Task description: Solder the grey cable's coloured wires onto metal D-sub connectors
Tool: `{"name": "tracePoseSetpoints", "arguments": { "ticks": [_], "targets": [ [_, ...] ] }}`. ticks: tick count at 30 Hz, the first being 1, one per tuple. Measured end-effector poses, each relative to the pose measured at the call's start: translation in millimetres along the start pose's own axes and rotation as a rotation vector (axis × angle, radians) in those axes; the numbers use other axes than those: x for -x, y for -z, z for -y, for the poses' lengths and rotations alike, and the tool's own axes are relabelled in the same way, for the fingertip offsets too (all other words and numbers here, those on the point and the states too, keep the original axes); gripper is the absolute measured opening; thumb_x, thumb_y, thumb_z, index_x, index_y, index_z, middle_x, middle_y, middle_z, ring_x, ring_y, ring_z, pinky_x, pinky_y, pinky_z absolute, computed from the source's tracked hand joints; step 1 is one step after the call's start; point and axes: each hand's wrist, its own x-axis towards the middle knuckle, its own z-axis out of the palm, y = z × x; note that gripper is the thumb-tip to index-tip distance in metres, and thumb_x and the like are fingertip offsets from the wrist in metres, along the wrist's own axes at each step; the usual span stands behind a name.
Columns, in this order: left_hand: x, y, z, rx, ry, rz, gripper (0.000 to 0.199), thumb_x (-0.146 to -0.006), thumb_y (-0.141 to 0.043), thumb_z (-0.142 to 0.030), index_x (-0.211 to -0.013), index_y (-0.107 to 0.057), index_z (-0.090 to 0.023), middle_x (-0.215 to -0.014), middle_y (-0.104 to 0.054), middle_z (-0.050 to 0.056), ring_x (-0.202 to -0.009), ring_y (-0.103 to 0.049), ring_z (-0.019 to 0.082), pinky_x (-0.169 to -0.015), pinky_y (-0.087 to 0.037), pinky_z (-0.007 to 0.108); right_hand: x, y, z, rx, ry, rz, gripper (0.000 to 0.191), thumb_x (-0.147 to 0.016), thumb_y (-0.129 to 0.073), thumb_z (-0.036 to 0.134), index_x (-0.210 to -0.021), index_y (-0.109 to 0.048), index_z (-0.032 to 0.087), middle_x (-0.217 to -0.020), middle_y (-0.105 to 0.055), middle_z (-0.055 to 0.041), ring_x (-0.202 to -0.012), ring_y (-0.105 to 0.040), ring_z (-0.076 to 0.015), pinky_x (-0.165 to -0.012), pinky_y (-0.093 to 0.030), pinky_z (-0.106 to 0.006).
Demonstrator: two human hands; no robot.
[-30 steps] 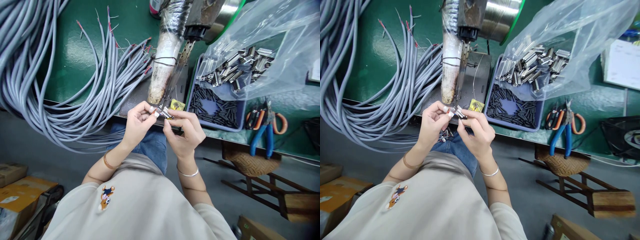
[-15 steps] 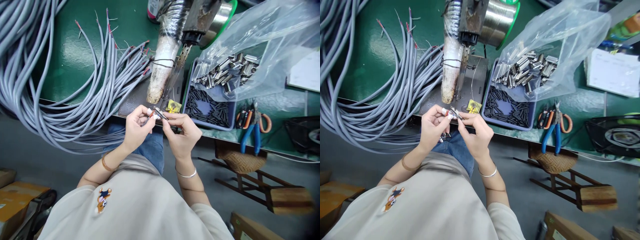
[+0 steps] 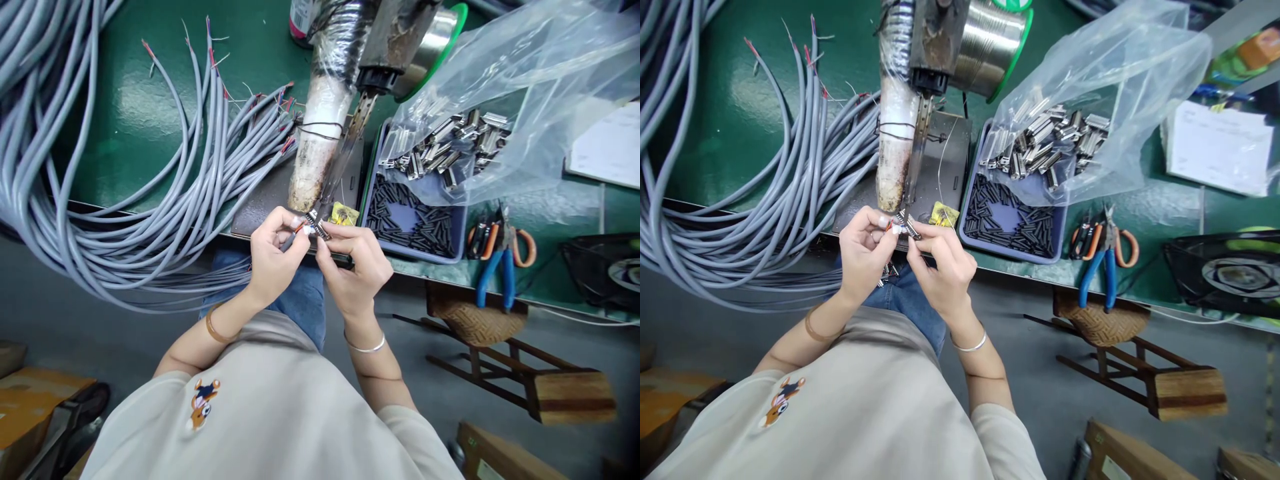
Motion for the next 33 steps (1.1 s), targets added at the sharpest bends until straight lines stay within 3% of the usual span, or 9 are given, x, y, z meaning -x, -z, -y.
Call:
{"name": "tracePoseSetpoints", "arguments": {
  "ticks": [8, 11, 19, 25, 33],
  "targets": [
    [-1.9, -0.2, -0.6, -0.039, -0.038, -0.009, 0.014, -0.080, -0.069, -0.015, -0.076, -0.056, -0.017, -0.074, -0.059, -0.004, -0.060, -0.053, 0.004, -0.056, -0.046, 0.013, -3.0, -1.5, -3.5, -0.006, 0.018, -0.011, 0.021, -0.085, -0.077, 0.009, -0.084, -0.062, 0.023, -0.099, -0.079, -0.0017, -0.086, -0.076, -0.0144, -0.075, -0.061, -0.027],
    [-3.2, -1.1, -2.9, -0.010, -0.050, -0.006, 0.015, -0.081, -0.068, -0.014, -0.076, -0.055, -0.018, -0.073, -0.058, -0.005, -0.053, -0.048, 0.003, -0.053, -0.044, 0.014, -4.6, -1.0, -1.5, 0.009, 0.032, -0.019, 0.021, -0.085, -0.078, 0.009, -0.084, -0.063, 0.023, -0.099, -0.079, -0.0012, -0.084, -0.075, -0.0135, -0.074, -0.060, -0.025],
    [-1.6, 3.3, -1.8, -0.006, 0.061, 0.029, 0.021, -0.080, -0.072, -0.015, -0.075, -0.052, -0.019, -0.072, -0.057, -0.005, -0.052, -0.044, 0.003, -0.056, -0.045, 0.016, -0.6, 1.2, -1.5, 0.075, 0.118, 0.024, 0.023, -0.085, -0.074, 0.008, -0.083, -0.057, 0.023, -0.097, -0.079, -0.0032, -0.080, -0.075, -0.0126, -0.069, -0.059, -0.023],
    [1.6, 3.5, 2.6, -0.032, -0.014, 0.017, 0.015, -0.082, -0.070, -0.013, -0.078, -0.056, -0.018, -0.075, -0.059, -0.004, -0.062, -0.055, 0.005, -0.061, -0.047, 0.015, -3.7, 3.0, 2.8, -0.053, -0.052, 0.010, 0.021, -0.086, -0.075, 0.009, -0.082, -0.059, 0.023, -0.091, -0.076, 0.0004, -0.083, -0.073, -0.0134, -0.076, -0.059, -0.028],
    [2.4, 3.7, 3.3, -0.121, -0.065, 0.036, 0.013, -0.085, -0.064, -0.009, -0.079, -0.057, -0.018, -0.075, -0.060, -0.005, -0.058, -0.051, 0.004, -0.058, -0.044, 0.015, -9.7, 3.9, 4.6, -0.036, -0.129, 0.061, 0.019, -0.087, -0.075, 0.012, -0.078, -0.061, 0.022, -0.090, -0.071, 0.0006, -0.085, -0.069, -0.0137, -0.077, -0.058, -0.029]
  ]
}}
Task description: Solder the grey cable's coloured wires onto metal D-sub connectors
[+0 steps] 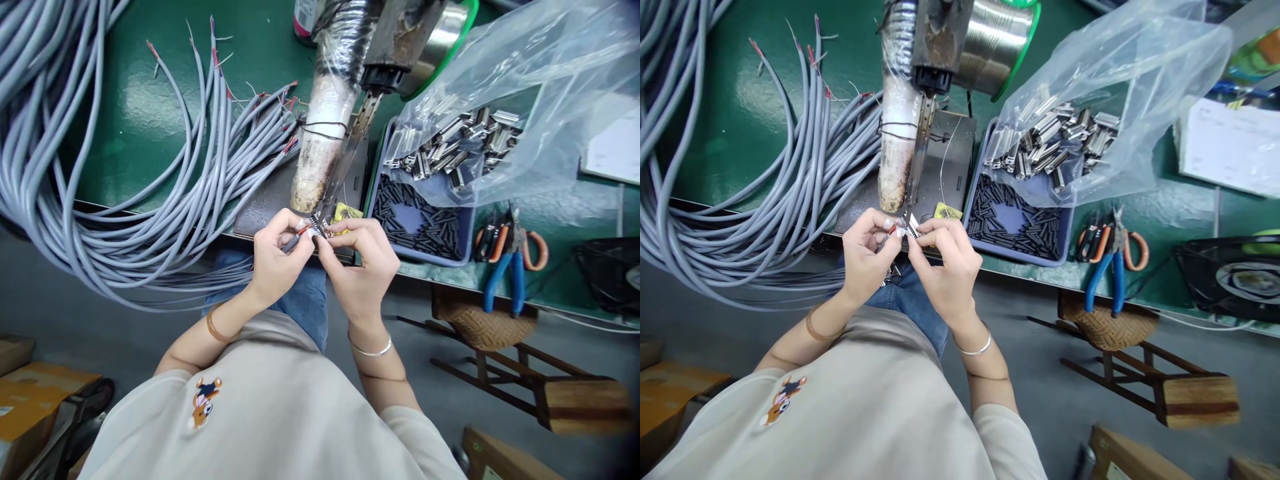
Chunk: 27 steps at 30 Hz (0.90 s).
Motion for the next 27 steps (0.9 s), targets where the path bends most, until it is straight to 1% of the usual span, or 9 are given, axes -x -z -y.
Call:
{"name": "tracePoseSetpoints", "arguments": {
  "ticks": [4, 11, 14, 18, 21, 23, 24, 26, 27],
  "targets": [
    [-1.1, -0.2, -2.5, -0.044, -0.009, -0.014, 0.012, -0.084, -0.065, -0.011, -0.078, -0.058, -0.018, -0.072, -0.060, -0.005, -0.055, -0.049, 0.004, -0.056, -0.043, 0.016, -3.8, -1.0, 1.2, -0.001, -0.002, 0.001, 0.019, -0.087, -0.075, 0.013, -0.078, -0.061, 0.022, -0.088, -0.070, 0.0009, -0.084, -0.069, -0.0138, -0.075, -0.059, -0.029],
    [-3.6, -1.1, -5.7, -0.095, -0.047, -0.025, 0.008, -0.082, -0.067, -0.017, -0.078, -0.061, -0.019, -0.073, -0.064, -0.004, -0.060, -0.057, 0.006, -0.056, -0.047, 0.016, -9.4, 1.0, 5.0, 0.011, -0.012, 0.011, 0.018, -0.088, -0.074, 0.016, -0.077, -0.061, 0.023, -0.086, -0.070, 0.0003, -0.082, -0.069, -0.0153, -0.076, -0.059, -0.032],
    [-5.3, 0.2, -8.1, -0.068, 0.016, -0.015, 0.009, -0.079, -0.069, -0.017, -0.076, -0.060, -0.019, -0.072, -0.063, -0.004, -0.058, -0.054, 0.005, -0.054, -0.044, 0.016, -8.8, 3.3, 6.2, 0.025, 0.005, 0.008, 0.020, -0.089, -0.072, 0.016, -0.077, -0.059, 0.023, -0.087, -0.070, 0.0005, -0.083, -0.069, -0.0152, -0.077, -0.059, -0.031],
    [-7.4, 3.1, -10.7, 0.042, 0.156, 0.007, 0.017, -0.076, -0.072, -0.017, -0.072, -0.055, -0.018, -0.067, -0.056, -0.005, -0.053, -0.046, 0.003, -0.050, -0.037, 0.015, -6.3, 5.1, 6.2, 0.073, 0.065, 0.035, 0.021, -0.090, -0.070, 0.013, -0.080, -0.055, 0.024, -0.090, -0.071, 0.0006, -0.082, -0.070, -0.0133, -0.073, -0.057, -0.028],
    [-7.4, 3.9, -11.0, 0.089, 0.219, 0.038, 0.020, -0.074, -0.074, -0.015, -0.072, -0.054, -0.018, -0.067, -0.056, -0.006, -0.052, -0.045, 0.003, -0.051, -0.038, 0.015, -3.3, 5.4, 4.5, 0.082, 0.102, 0.056, 0.021, -0.091, -0.068, 0.012, -0.081, -0.054, 0.023, -0.089, -0.072, 0.0000, -0.080, -0.070, -0.0123, -0.068, -0.057, -0.026],
    [-6.3, 3.7, -11.0, 0.102, 0.240, 0.047, 0.020, -0.074, -0.075, -0.016, -0.073, -0.055, -0.018, -0.069, -0.058, -0.005, -0.055, -0.049, 0.004, -0.054, -0.043, 0.016, 0.1, 7.5, 3.4, 0.051, 0.072, 0.053, 0.018, -0.092, -0.068, 0.013, -0.083, -0.056, 0.023, -0.089, -0.073, -0.0004, -0.080, -0.071, -0.0132, -0.066, -0.058, -0.026],
    [-5.5, 3.6, -11.1, 0.109, 0.249, 0.047, 0.020, -0.074, -0.076, -0.017, -0.073, -0.056, -0.017, -0.070, -0.060, -0.004, -0.057, -0.052, 0.005, -0.057, -0.045, 0.016, 2.3, 9.5, 3.1, 0.019, 0.026, 0.043, 0.014, -0.093, -0.067, 0.015, -0.084, -0.059, 0.023, -0.091, -0.074, -0.0007, -0.078, -0.071, -0.0133, -0.064, -0.058, -0.025],
    [-3.6, 4.4, -11.1, 0.138, 0.263, 0.059, 0.020, -0.074, -0.077, -0.019, -0.073, -0.057, -0.017, -0.072, -0.062, -0.003, -0.061, -0.056, 0.006, -0.060, -0.048, 0.017, 7.3, 15.4, 3.1, -0.061, -0.091, -0.011, 0.007, -0.095, -0.066, 0.017, -0.091, -0.065, 0.023, -0.090, -0.076, -0.0002, -0.067, -0.070, -0.0123, -0.054, -0.057, -0.024],
    [-2.6, 5.5, -10.8, 0.161, 0.275, 0.076, 0.021, -0.074, -0.078, -0.020, -0.073, -0.057, -0.017, -0.072, -0.063, -0.003, -0.060, -0.056, 0.005, -0.059, -0.047, 0.016, 9.7, 18.9, 3.4, -0.097, -0.135, -0.061, 0.006, -0.095, -0.066, 0.019, -0.095, -0.068, 0.024, -0.086, -0.075, 0.0009, -0.060, -0.068, -0.0115, -0.048, -0.054, -0.024]
  ]
}}
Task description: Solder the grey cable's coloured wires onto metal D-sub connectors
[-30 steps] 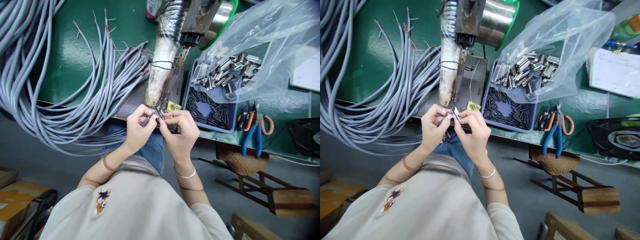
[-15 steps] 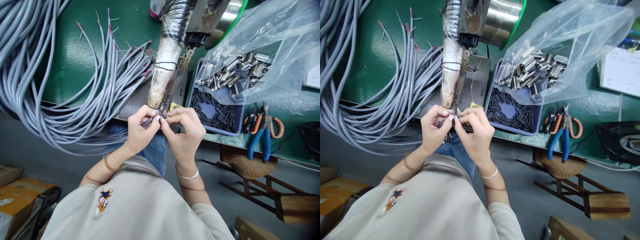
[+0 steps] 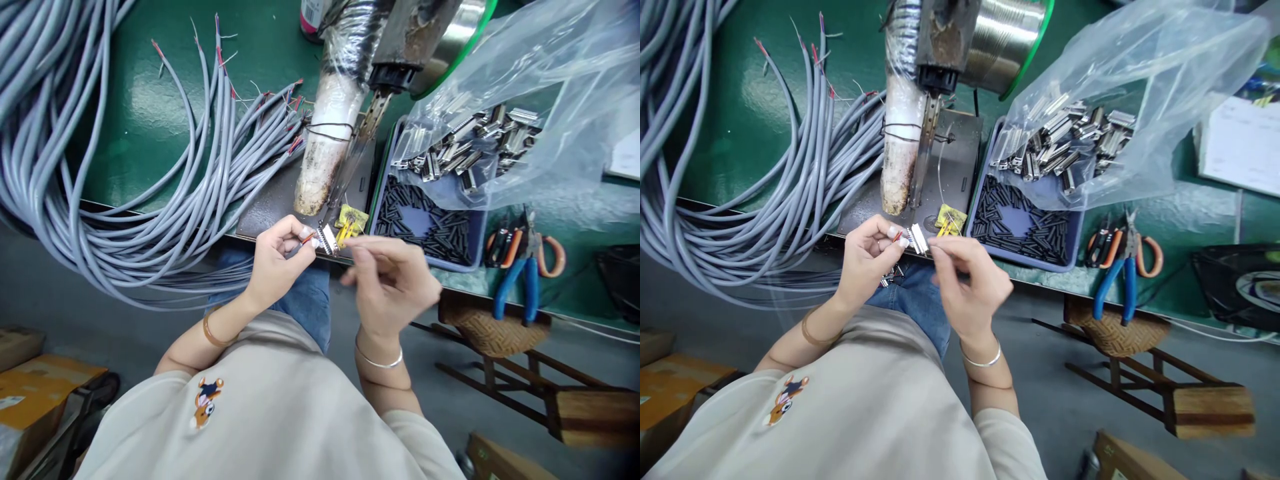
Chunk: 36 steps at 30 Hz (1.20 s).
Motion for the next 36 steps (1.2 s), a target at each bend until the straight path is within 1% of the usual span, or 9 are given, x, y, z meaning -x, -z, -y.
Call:
{"name": "tracePoseSetpoints", "arguments": {
  "ticks": [4, 6, 8, 11, 13, 17, 21, 29, 36],
  "targets": [
    [3.7, 8.8, 2.3, 0.132, 0.135, 0.123, 0.022, -0.076, -0.077, -0.027, -0.084, -0.058, -0.019, -0.070, -0.066, -0.003, -0.042, -0.042, 0.002, -0.041, -0.032, 0.017, 7.7, 11.1, 1.5, -0.147, 0.068, -0.342, 0.014, -0.094, -0.069, 0.028, -0.107, -0.074, 0.028, -0.059, -0.060, 0.0057, -0.036, -0.050, -0.0092, -0.032, -0.036, -0.025],
    [5.4, 13.7, 2.8, 0.210, 0.214, 0.162, 0.024, -0.075, -0.074, -0.028, -0.091, -0.059, -0.019, -0.069, -0.067, -0.002, -0.039, -0.041, 0.003, -0.038, -0.028, 0.018, 12.1, 12.9, 1.5, -0.187, 0.100, -0.409, 0.024, -0.094, -0.070, 0.026, -0.117, -0.071, 0.031, -0.062, -0.061, 0.0059, -0.034, -0.050, -0.0098, -0.031, -0.033, -0.026],
    [7.2, 17.0, 2.4, 0.270, 0.266, 0.178, 0.026, -0.071, -0.070, -0.025, -0.094, -0.060, -0.019, -0.068, -0.066, -0.003, -0.039, -0.043, 0.004, -0.039, -0.029, 0.019, 18.1, 12.8, 0.9, -0.153, 0.094, -0.353, 0.032, -0.094, -0.069, 0.019, -0.123, -0.067, 0.031, -0.074, -0.072, 0.0042, -0.045, -0.064, -0.0132, -0.036, -0.044, -0.025],
    [10.4, 18.9, 0.7, 0.310, 0.296, 0.187, 0.027, -0.067, -0.067, -0.021, -0.092, -0.059, -0.019, -0.065, -0.065, -0.004, -0.039, -0.044, 0.004, -0.040, -0.031, 0.019, 27.5, 10.4, 0.0, -0.049, 0.118, -0.205, 0.028, -0.091, -0.070, 0.011, -0.115, -0.068, 0.026, -0.088, -0.079, 0.0009, -0.069, -0.078, -0.0182, -0.061, -0.064, -0.031],
    [12.7, 19.2, -0.4, 0.328, 0.293, 0.188, 0.026, -0.067, -0.068, -0.020, -0.091, -0.059, -0.019, -0.066, -0.065, -0.004, -0.040, -0.046, 0.004, -0.041, -0.032, 0.019, 31.5, 7.3, -0.1, 0.021, 0.181, -0.105, 0.023, -0.088, -0.072, 0.009, -0.105, -0.068, 0.024, -0.087, -0.080, 0.0008, -0.080, -0.080, -0.0191, -0.074, -0.067, -0.033],
    [17.2, 20.4, -2.2, 0.345, 0.284, 0.206, 0.025, -0.069, -0.071, -0.021, -0.090, -0.058, -0.019, -0.068, -0.066, -0.004, -0.041, -0.048, 0.005, -0.041, -0.034, 0.019, 33.3, -2.0, -0.1, 0.124, 0.271, 0.013, 0.021, -0.086, -0.075, 0.010, -0.098, -0.065, 0.024, -0.099, -0.081, -0.0029, -0.096, -0.079, -0.0190, -0.083, -0.065, -0.031],
    [21.8, 21.9, -0.3, 0.320, 0.260, 0.218, 0.025, -0.072, -0.073, -0.025, -0.090, -0.057, -0.019, -0.068, -0.066, -0.003, -0.042, -0.051, 0.005, -0.041, -0.036, 0.018, 33.7, -9.6, -0.1, 0.121, 0.236, -0.004, 0.019, -0.087, -0.073, 0.010, -0.095, -0.064, 0.024, -0.103, -0.081, -0.0030, -0.091, -0.079, -0.0168, -0.079, -0.064, -0.028],
    [20.7, 16.3, 13.7, 0.173, 0.153, 0.085, 0.033, -0.077, -0.081, -0.036, -0.084, -0.053, -0.019, -0.068, -0.067, -0.004, -0.040, -0.051, 0.004, -0.039, -0.038, 0.016, 27.2, -14.9, -1.2, 0.273, 0.393, -0.022, 0.021, -0.087, -0.073, 0.006, -0.093, -0.064, 0.024, -0.102, -0.081, -0.0044, -0.087, -0.079, -0.0154, -0.077, -0.063, -0.024],
    [6.6, 6.6, 11.6, 0.116, 0.052, -0.020, 0.032, -0.075, -0.084, -0.034, -0.079, -0.057, -0.018, -0.066, -0.061, -0.006, -0.038, -0.039, 0.000, -0.035, -0.028, 0.015, 15.5, -21.1, -3.6, 0.134, 0.201, -0.011, 0.018, -0.088, -0.070, 0.010, -0.083, -0.058, 0.023, -0.100, -0.079, -0.0028, -0.091, -0.076, -0.0166, -0.079, -0.061, -0.030]
  ]
}}
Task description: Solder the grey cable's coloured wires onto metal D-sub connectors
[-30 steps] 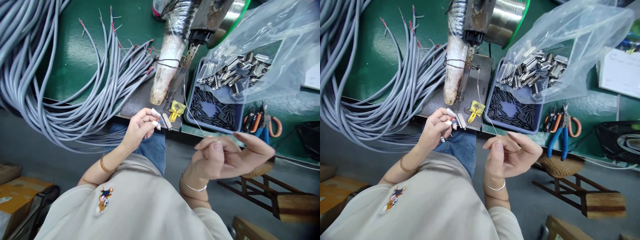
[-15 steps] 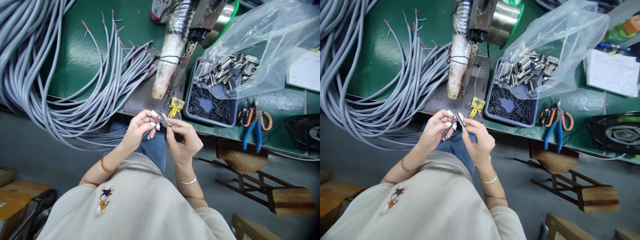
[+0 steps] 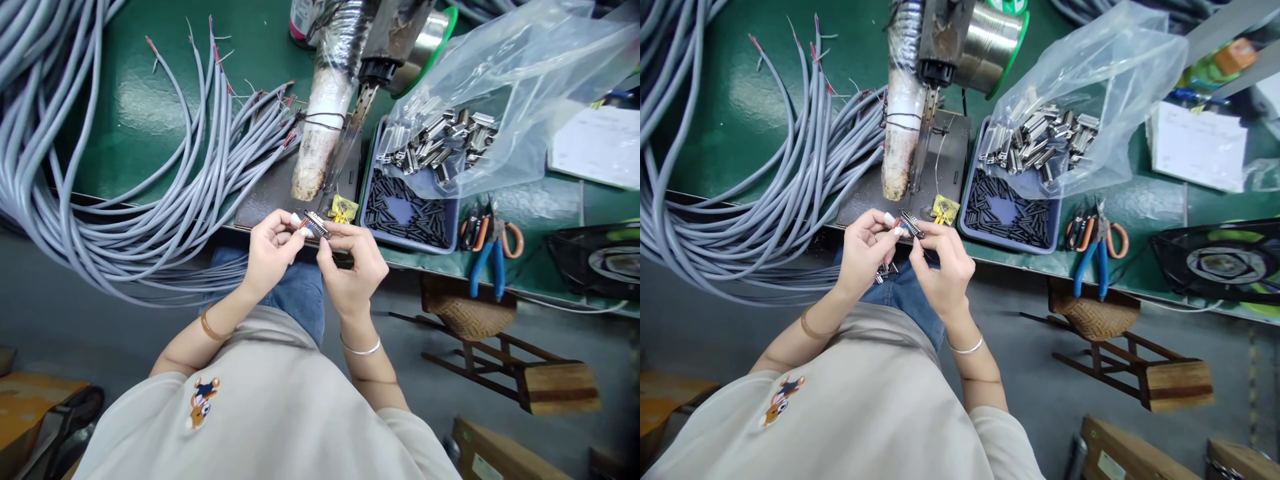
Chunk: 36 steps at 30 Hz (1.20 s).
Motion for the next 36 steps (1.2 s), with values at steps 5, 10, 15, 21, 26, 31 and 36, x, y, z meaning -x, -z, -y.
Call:
{"name": "tracePoseSetpoints", "arguments": {
  "ticks": [5, 10, 15, 21, 26, 31, 36],
  "targets": [
    [-6.3, -3.4, -2.6, -0.062, -0.106, -0.007, 0.024, -0.079, -0.081, -0.030, -0.081, -0.061, -0.018, -0.072, -0.064, -0.004, -0.048, -0.048, 0.002, -0.047, -0.041, 0.015, -8.8, -1.0, -2.5, -0.022, -0.021, -0.005, 0.020, -0.087, -0.071, 0.009, -0.081, -0.058, 0.023, -0.098, -0.078, -0.0011, -0.089, -0.075, -0.0165, -0.082, -0.060, -0.032],
    [-7.8, -4.0, -1.9, -0.084, -0.190, 0.012, 0.018, -0.083, -0.078, -0.026, -0.083, -0.062, -0.018, -0.076, -0.065, -0.004, -0.048, -0.046, 0.001, -0.051, -0.043, 0.015, -13.4, -1.1, -4.0, -0.037, -0.004, -0.014, 0.019, -0.085, -0.073, 0.008, -0.082, -0.062, 0.023, -0.100, -0.078, -0.0016, -0.086, -0.074, -0.0158, -0.079, -0.061, -0.031],
    [-8.9, -3.5, 2.0, -0.090, -0.257, 0.018, 0.018, -0.086, -0.077, -0.029, -0.085, -0.064, -0.018, -0.080, -0.067, -0.003, -0.047, -0.043, 0.000, -0.048, -0.040, 0.013, -13.5, -0.5, -5.5, -0.022, 0.012, -0.025, 0.018, -0.085, -0.074, 0.009, -0.083, -0.063, 0.023, -0.101, -0.078, -0.0014, -0.084, -0.073, -0.0154, -0.078, -0.062, -0.030],
    [-9.9, -2.1, 5.0, -0.087, -0.270, 0.038, 0.023, -0.087, -0.077, -0.036, -0.086, -0.063, -0.018, -0.082, -0.066, -0.003, -0.048, -0.045, 0.000, -0.048, -0.041, 0.014, -13.7, -0.1, -5.6, -0.005, 0.034, -0.030, 0.018, -0.086, -0.074, 0.010, -0.084, -0.061, 0.024, -0.101, -0.078, -0.0018, -0.084, -0.075, -0.0158, -0.075, -0.063, -0.031],
    [-9.5, -2.9, 4.5, -0.051, -0.230, 0.046, 0.029, -0.087, -0.078, -0.041, -0.086, -0.059, -0.019, -0.080, -0.064, -0.004, -0.047, -0.046, 0.000, -0.045, -0.040, 0.014, -13.0, -0.9, -6.2, 0.036, 0.090, -0.058, 0.020, -0.086, -0.072, 0.010, -0.084, -0.058, 0.024, -0.103, -0.080, -0.0026, -0.085, -0.076, -0.0157, -0.075, -0.064, -0.029],
    [-8.8, -4.4, 2.6, -0.033, -0.176, 0.039, 0.037, -0.084, -0.080, -0.046, -0.086, -0.055, -0.019, -0.072, -0.058, -0.005, -0.043, -0.045, 0.001, -0.039, -0.036, 0.013, -10.9, -1.9, -8.4, 0.013, 0.114, -0.066, 0.022, -0.084, -0.072, 0.007, -0.084, -0.057, 0.023, -0.104, -0.080, -0.0043, -0.085, -0.076, -0.0157, -0.073, -0.064, -0.028],
    [-9.2, -4.9, 2.1, 0.003, -0.140, 0.040, 0.038, -0.083, -0.081, -0.045, -0.084, -0.053, -0.019, -0.067, -0.057, -0.007, -0.040, -0.044, 0.000, -0.036, -0.033, 0.012, -11.2, -1.2, -8.8, -0.015, 0.049, -0.023, 0.020, -0.086, -0.072, 0.009, -0.082, -0.058, 0.023, -0.100, -0.080, -0.0033, -0.084, -0.076, -0.0148, -0.073, -0.063, -0.028]
  ]
}}
